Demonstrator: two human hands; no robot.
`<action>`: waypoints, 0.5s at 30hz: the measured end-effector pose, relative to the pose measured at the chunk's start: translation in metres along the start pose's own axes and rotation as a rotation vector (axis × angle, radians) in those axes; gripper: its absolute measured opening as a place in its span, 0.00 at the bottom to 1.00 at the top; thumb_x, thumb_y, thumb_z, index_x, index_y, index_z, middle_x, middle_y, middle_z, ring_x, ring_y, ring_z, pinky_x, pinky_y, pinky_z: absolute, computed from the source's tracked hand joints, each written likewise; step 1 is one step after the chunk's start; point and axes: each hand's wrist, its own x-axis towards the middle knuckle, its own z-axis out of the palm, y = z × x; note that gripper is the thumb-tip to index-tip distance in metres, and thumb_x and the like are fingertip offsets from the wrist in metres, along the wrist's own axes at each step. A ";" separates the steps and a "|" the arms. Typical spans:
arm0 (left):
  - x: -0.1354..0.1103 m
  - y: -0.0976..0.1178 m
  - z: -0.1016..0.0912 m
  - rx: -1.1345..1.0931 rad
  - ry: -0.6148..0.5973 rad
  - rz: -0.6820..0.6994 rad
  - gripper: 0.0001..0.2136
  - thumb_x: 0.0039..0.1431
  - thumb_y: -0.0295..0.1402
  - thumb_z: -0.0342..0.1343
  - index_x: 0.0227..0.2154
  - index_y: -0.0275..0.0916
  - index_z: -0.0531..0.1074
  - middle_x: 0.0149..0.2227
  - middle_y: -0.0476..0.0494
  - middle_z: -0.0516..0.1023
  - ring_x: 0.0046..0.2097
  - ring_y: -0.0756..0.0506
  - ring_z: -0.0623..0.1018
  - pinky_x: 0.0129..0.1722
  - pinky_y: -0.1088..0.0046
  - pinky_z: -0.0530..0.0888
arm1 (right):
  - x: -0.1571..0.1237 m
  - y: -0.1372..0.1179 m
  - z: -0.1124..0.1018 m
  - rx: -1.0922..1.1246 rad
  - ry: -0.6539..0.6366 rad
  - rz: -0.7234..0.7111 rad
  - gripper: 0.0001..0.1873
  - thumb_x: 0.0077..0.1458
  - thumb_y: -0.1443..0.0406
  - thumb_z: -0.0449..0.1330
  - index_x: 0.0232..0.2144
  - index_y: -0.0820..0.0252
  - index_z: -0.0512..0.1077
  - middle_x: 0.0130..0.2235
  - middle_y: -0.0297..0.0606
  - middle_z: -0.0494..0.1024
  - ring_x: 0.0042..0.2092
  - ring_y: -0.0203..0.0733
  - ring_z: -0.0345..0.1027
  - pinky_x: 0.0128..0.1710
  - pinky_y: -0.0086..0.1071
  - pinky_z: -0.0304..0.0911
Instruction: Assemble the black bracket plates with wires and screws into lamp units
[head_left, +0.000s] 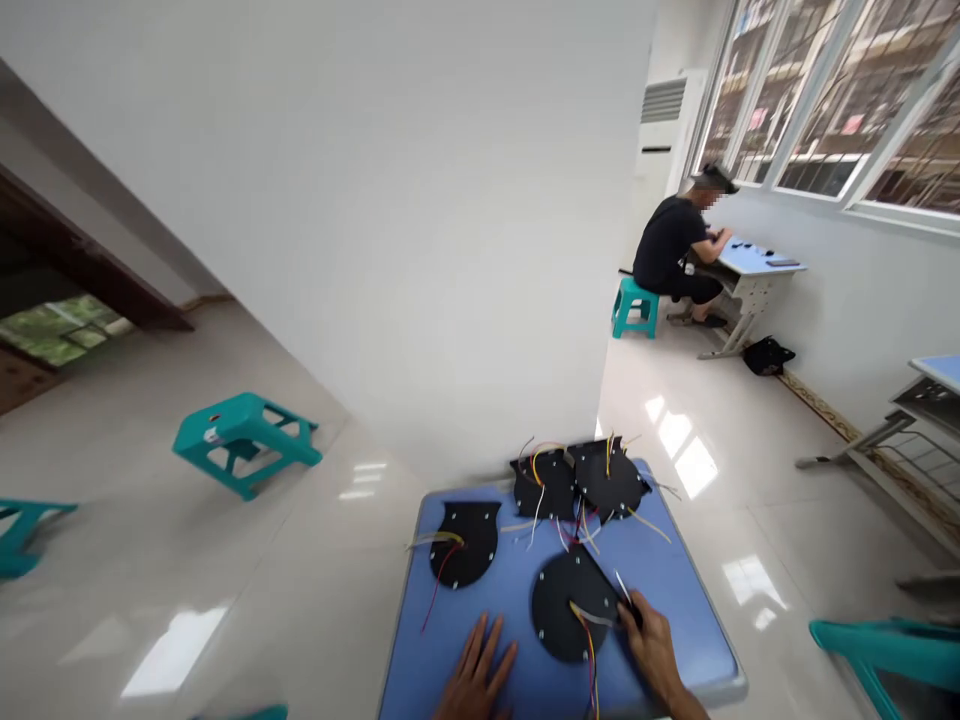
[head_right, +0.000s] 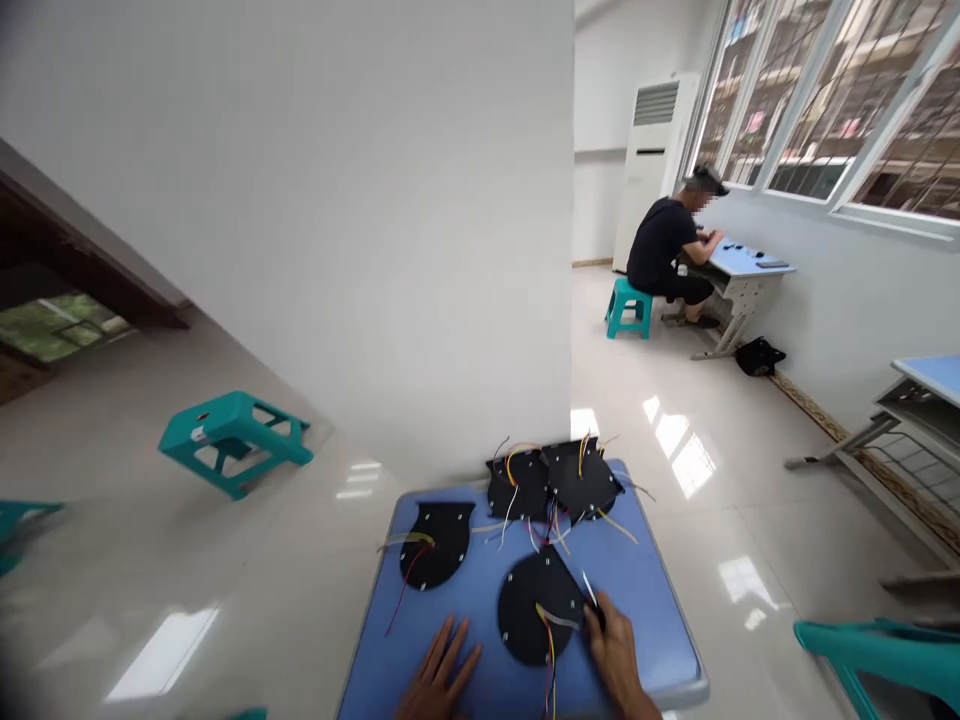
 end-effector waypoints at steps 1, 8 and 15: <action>-0.003 0.005 -0.007 -0.054 -0.021 -0.016 0.38 0.60 0.40 0.60 0.71 0.49 0.53 0.71 0.35 0.58 0.69 0.26 0.63 0.57 0.45 0.75 | 0.003 0.000 0.001 0.000 -0.042 0.024 0.26 0.56 0.43 0.52 0.30 0.55 0.78 0.22 0.40 0.78 0.24 0.47 0.72 0.26 0.36 0.70; 0.004 0.003 -0.019 -0.343 -0.013 -0.121 0.27 0.70 0.40 0.51 0.69 0.41 0.59 0.71 0.36 0.59 0.73 0.31 0.54 0.65 0.44 0.68 | 0.041 0.027 -0.018 -0.019 -0.322 0.097 0.20 0.44 0.56 0.62 0.40 0.54 0.78 0.35 0.38 0.84 0.37 0.49 0.77 0.42 0.40 0.70; 0.008 0.003 -0.007 -0.492 0.107 -0.249 0.21 0.70 0.35 0.49 0.64 0.39 0.67 0.66 0.37 0.68 0.70 0.36 0.62 0.65 0.47 0.69 | 0.047 0.013 -0.075 0.122 -0.263 0.323 0.25 0.50 0.51 0.59 0.46 0.59 0.70 0.36 0.41 0.80 0.23 0.38 0.66 0.26 0.37 0.67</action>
